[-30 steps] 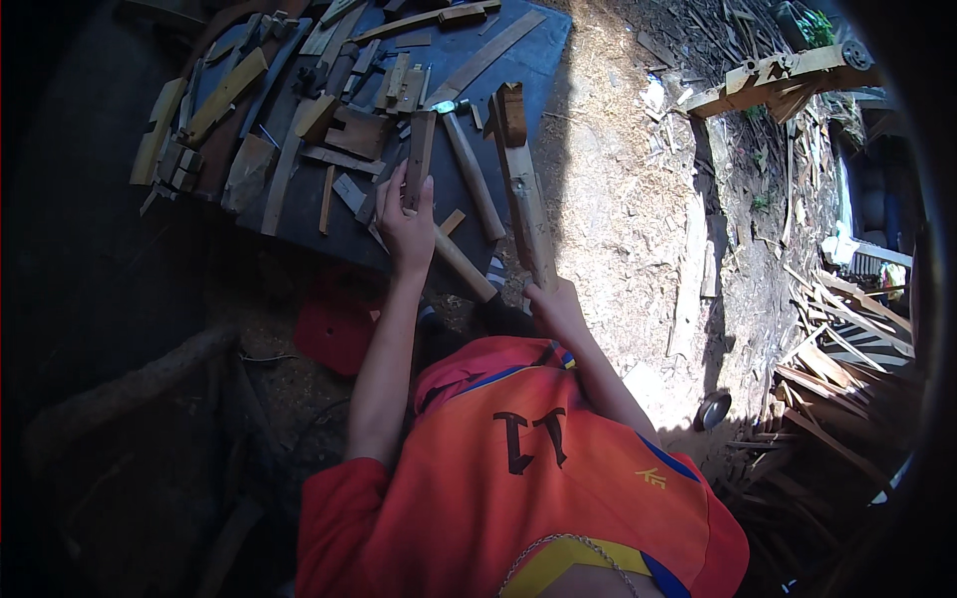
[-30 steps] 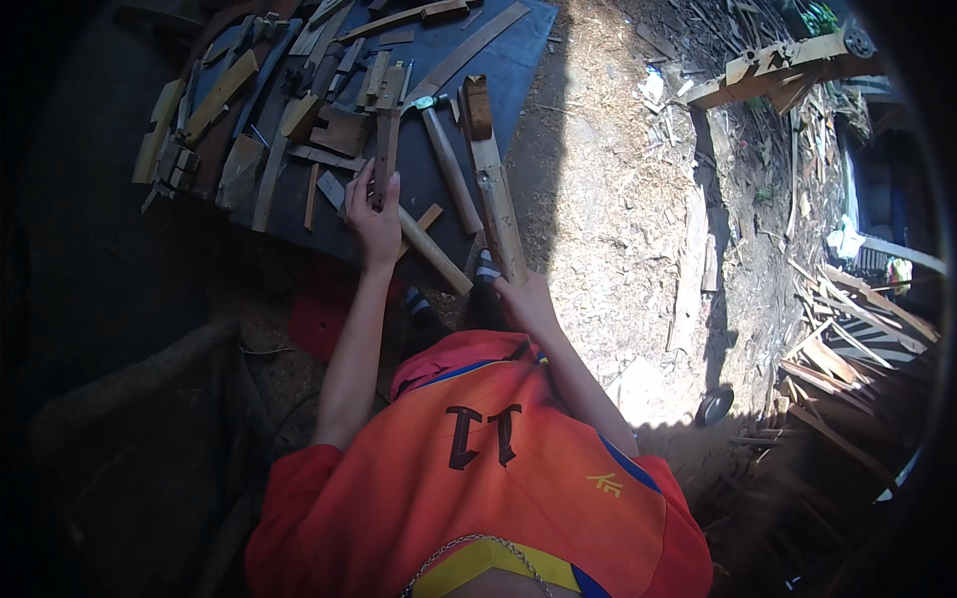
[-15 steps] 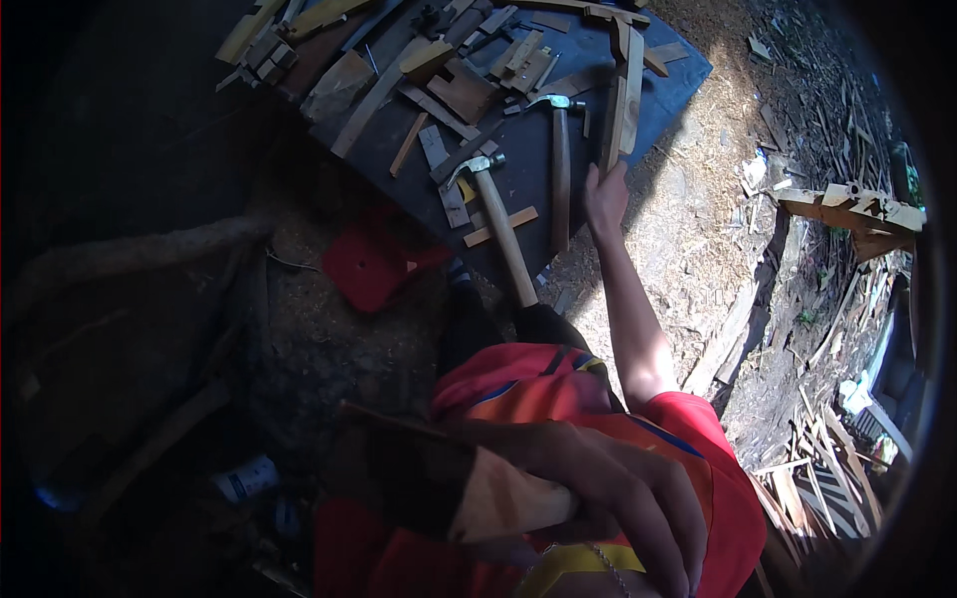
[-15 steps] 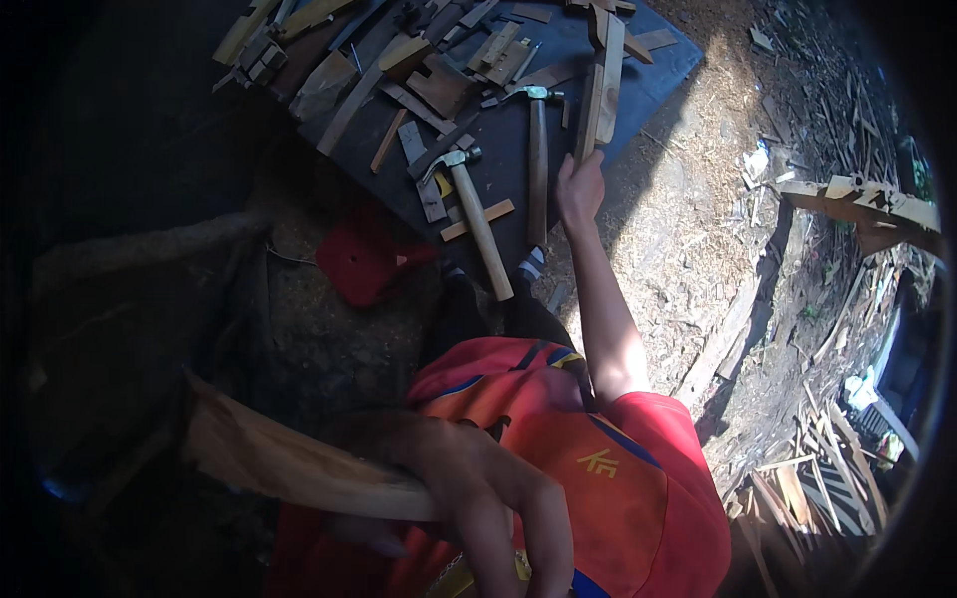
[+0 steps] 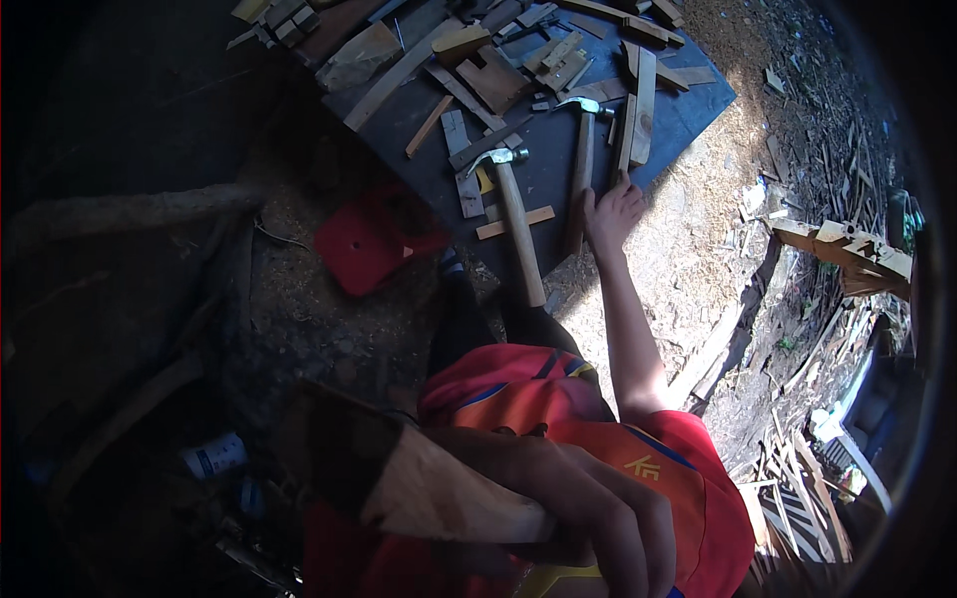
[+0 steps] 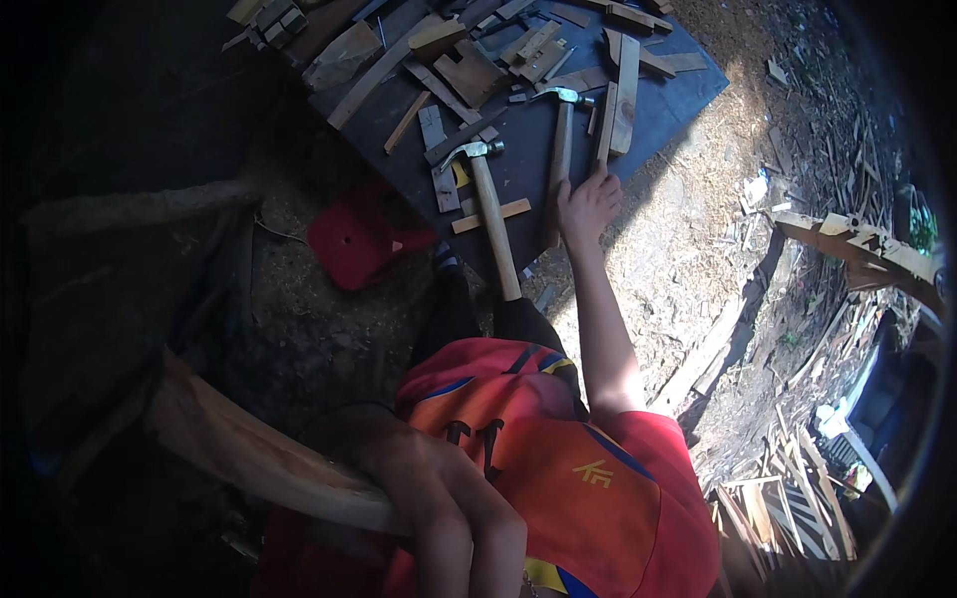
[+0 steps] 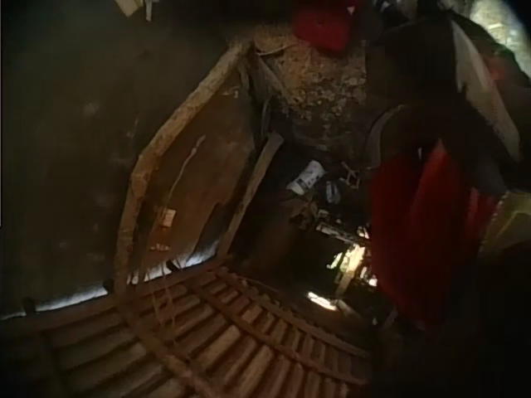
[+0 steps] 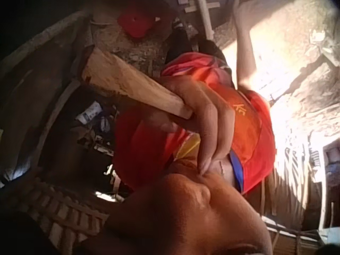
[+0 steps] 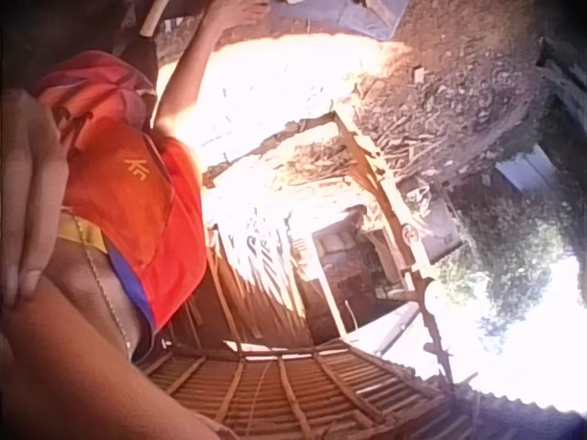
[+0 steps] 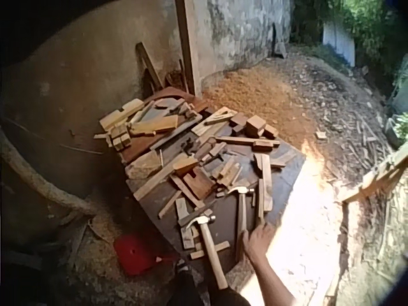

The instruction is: Assembling a wooden structure by hammering nails into wood pieces.

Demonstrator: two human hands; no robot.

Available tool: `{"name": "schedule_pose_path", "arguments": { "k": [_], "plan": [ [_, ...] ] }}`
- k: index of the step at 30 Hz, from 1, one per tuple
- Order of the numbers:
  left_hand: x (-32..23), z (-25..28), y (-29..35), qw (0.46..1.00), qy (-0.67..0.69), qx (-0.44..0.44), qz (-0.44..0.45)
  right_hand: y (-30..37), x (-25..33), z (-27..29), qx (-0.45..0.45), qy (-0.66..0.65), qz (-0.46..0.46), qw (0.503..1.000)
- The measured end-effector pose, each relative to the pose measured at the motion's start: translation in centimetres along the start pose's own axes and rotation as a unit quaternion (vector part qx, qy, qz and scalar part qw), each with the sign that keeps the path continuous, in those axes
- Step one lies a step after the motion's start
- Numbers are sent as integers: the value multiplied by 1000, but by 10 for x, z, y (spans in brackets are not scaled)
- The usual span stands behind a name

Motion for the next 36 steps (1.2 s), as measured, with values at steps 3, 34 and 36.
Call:
{"name": "schedule_pose_path", "arguments": {
  "k": [3,34,36],
  "plan": [
    [-3,-32,-11,976,-112,-102,-154,28,34,18,39,19,31,999],
    [-206,290,198,226,-953,-30,199,202,32,136,188,-334,-351,855],
    [-208,291,202,225,-960,-15,164,219,33,124,212,-284,-322,878]
  ]
}}
Point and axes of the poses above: each hand's wrist, its own y-axis away from the middle knuckle, its own z-axis out of the back of the hand, x = y × z, the point moved 1 cm from there along -y, towards the middle knuckle, and after that the axes turned 5 degrees about -x, right-handed, at the moved point
